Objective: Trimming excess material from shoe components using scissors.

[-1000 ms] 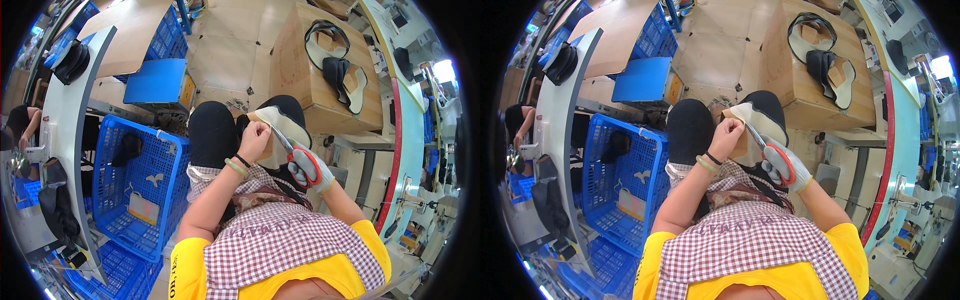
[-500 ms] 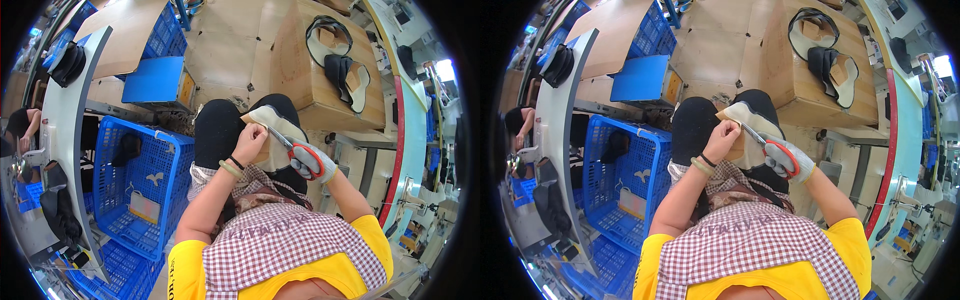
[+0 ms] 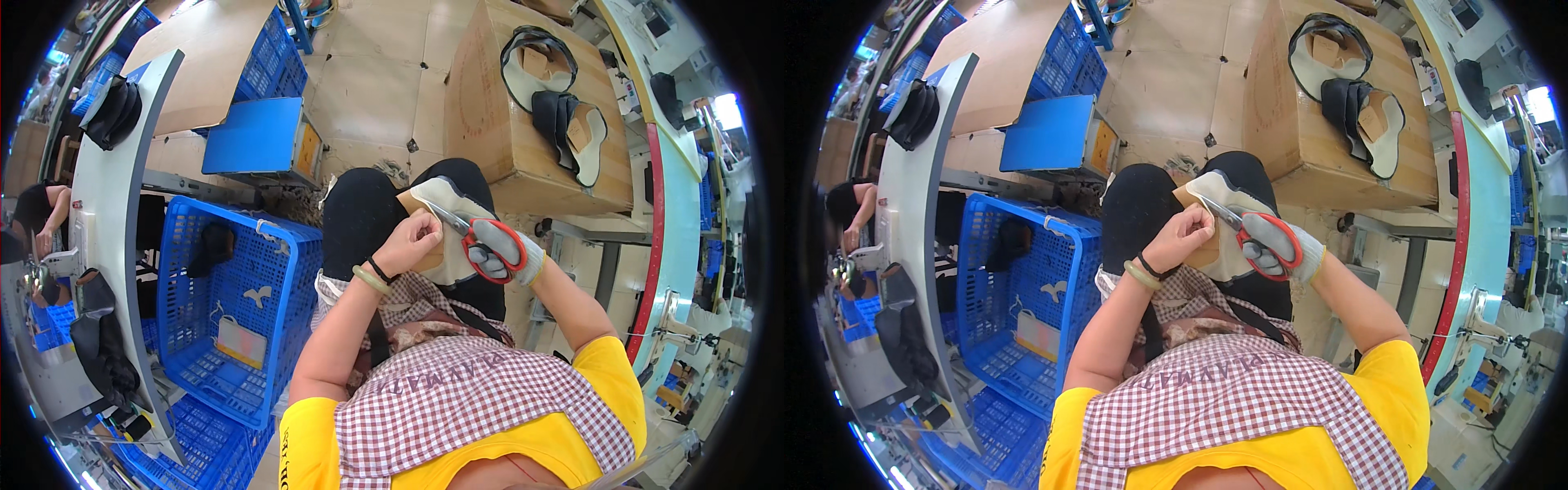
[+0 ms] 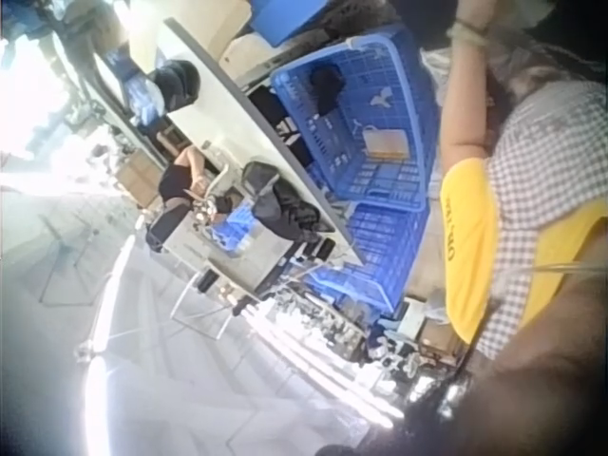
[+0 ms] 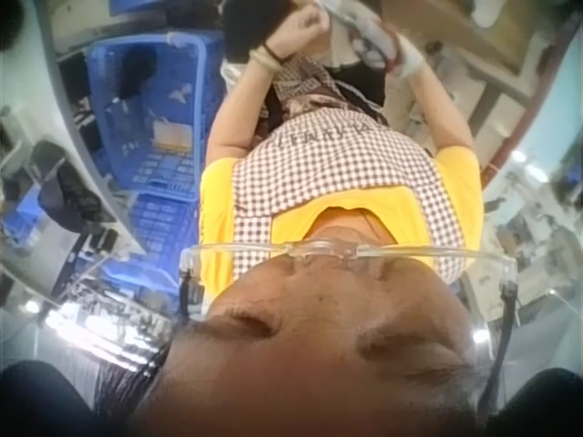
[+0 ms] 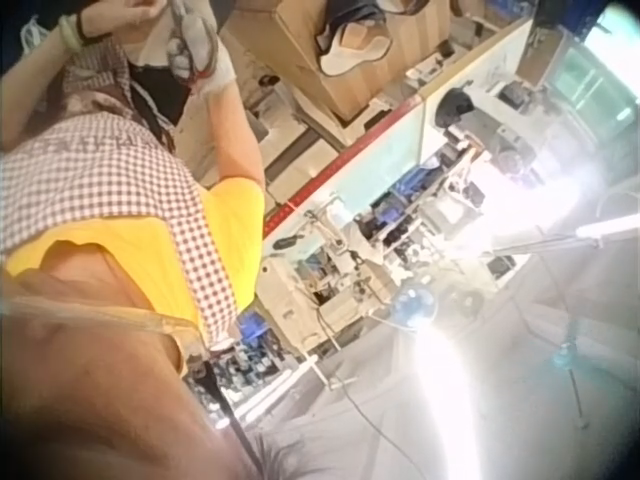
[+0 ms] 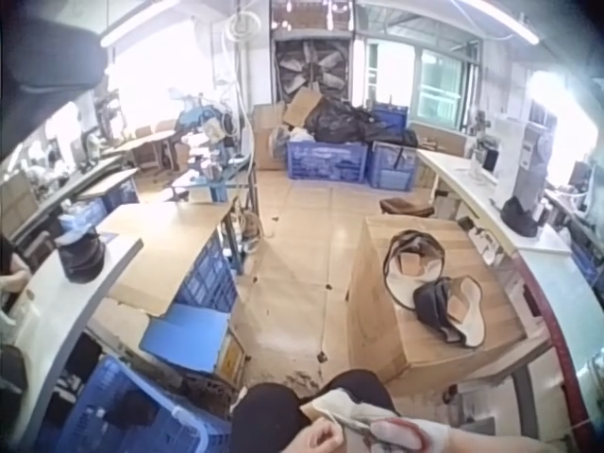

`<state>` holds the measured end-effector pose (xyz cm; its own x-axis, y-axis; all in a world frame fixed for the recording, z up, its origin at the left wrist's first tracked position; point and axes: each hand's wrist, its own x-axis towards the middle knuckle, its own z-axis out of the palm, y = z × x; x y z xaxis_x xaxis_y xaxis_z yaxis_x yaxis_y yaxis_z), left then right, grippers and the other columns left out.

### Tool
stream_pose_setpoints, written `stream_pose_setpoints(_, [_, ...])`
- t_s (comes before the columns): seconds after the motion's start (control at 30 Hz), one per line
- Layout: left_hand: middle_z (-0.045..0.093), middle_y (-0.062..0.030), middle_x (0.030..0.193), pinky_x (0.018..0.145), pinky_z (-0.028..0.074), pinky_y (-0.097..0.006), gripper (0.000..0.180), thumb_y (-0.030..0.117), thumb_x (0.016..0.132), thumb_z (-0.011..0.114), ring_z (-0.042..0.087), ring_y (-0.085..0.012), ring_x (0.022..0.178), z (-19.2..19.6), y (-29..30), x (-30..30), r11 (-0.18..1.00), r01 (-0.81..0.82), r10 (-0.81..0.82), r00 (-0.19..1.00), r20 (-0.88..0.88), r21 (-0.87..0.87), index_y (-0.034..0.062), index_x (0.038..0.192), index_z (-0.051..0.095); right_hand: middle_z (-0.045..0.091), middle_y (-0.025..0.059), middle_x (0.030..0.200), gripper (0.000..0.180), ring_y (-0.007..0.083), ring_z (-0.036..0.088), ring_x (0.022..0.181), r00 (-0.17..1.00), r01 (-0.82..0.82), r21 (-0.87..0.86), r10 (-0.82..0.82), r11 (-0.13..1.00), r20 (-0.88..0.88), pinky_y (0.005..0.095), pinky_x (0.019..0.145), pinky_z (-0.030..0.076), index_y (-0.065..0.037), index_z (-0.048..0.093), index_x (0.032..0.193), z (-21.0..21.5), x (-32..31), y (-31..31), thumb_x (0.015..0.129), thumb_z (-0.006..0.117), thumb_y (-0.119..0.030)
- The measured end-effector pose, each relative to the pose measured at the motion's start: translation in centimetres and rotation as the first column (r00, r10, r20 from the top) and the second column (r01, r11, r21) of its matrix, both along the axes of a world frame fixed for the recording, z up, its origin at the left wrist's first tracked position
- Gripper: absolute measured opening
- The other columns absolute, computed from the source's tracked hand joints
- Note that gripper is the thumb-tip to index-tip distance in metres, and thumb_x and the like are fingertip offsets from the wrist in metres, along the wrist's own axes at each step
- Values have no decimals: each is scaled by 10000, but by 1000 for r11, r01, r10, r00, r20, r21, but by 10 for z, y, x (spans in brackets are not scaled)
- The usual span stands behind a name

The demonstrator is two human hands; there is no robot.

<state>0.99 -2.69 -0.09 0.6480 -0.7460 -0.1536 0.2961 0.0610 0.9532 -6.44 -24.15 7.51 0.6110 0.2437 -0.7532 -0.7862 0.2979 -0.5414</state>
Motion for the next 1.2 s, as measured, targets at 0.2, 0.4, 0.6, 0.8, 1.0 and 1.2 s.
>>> stream_pose_setpoints(0.2, [439, -7, 859, 719, 383, -228, 106, 105, 861, 571, 431, -86, 788, -1, 4, 1, 999, 26, -24, 998, 64, -33, 24, 819, 518, 566, 16, 666, 369, 60, 418, 398, 998, 64, 149, -63, 987, -11, 181, 336, 327, -106, 540, 962, -4, 2, 7, 925, 532, -473])
stream_pose_setpoints(0.4, [440, -13, 855, 720, 382, -239, 109, 109, 860, 568, 430, -99, 782, 3, 10, 1, 999, 37, -37, 995, 89, 1, 22, 825, 513, 577, 33, 667, 364, 76, 435, 395, 967, 233, 144, -213, 962, -143, 194, 326, 348, -111, 541, 955, 9, -1, 32, 929, 519, -474])
stream_pose_setpoints(0.6, [434, -9, 850, 697, 372, -241, 109, 112, 864, 570, 423, -97, 775, 9, 14, 1, 999, 36, -37, 996, 79, 17, 25, 834, 511, 583, 30, 665, 390, 79, 437, 390, 944, 301, 200, -261, 932, -202, 206, 318, 370, -117, 534, 938, 9, 1, 44, 915, 523, -506])
stream_pose_setpoints(0.8, [412, -4, 845, 681, 360, -233, 105, 109, 872, 566, 414, -95, 773, 9, 23, 2, 999, 51, -51, 998, 30, -8, 26, 840, 512, 544, -1, 630, 367, 80, 434, 385, 976, 209, 3, -209, 978, -58, 209, 314, 357, -120, 512, 861, 7, 3, 57, 916, 516, -483])
stream_pose_setpoints(1.0, [476, -25, 946, 738, 425, -255, 71, 82, 877, 546, 459, -100, 860, 16, 30, -2, 999, -54, 54, 983, 174, -5, 31, 849, 506, 512, -10, 636, 358, 74, 426, 399, 964, 255, -12, -256, 967, -69, 205, 331, 357, -118, 488, 874, -1, 12, 68, 917, 508, -473])
stream_pose_setpoints(1.2, [567, -34, 807, 641, 476, -268, 111, 128, 924, 560, 531, -91, 711, 1, 26, 15, 824, -486, 349, 841, -413, -292, 46, 969, 500, 520, -8, 656, 352, 52, 450, 443, 958, 282, 26, -280, 959, -61, 192, 349, 359, -121, 494, 928, -5, 6, 64, 909, 539, -470])
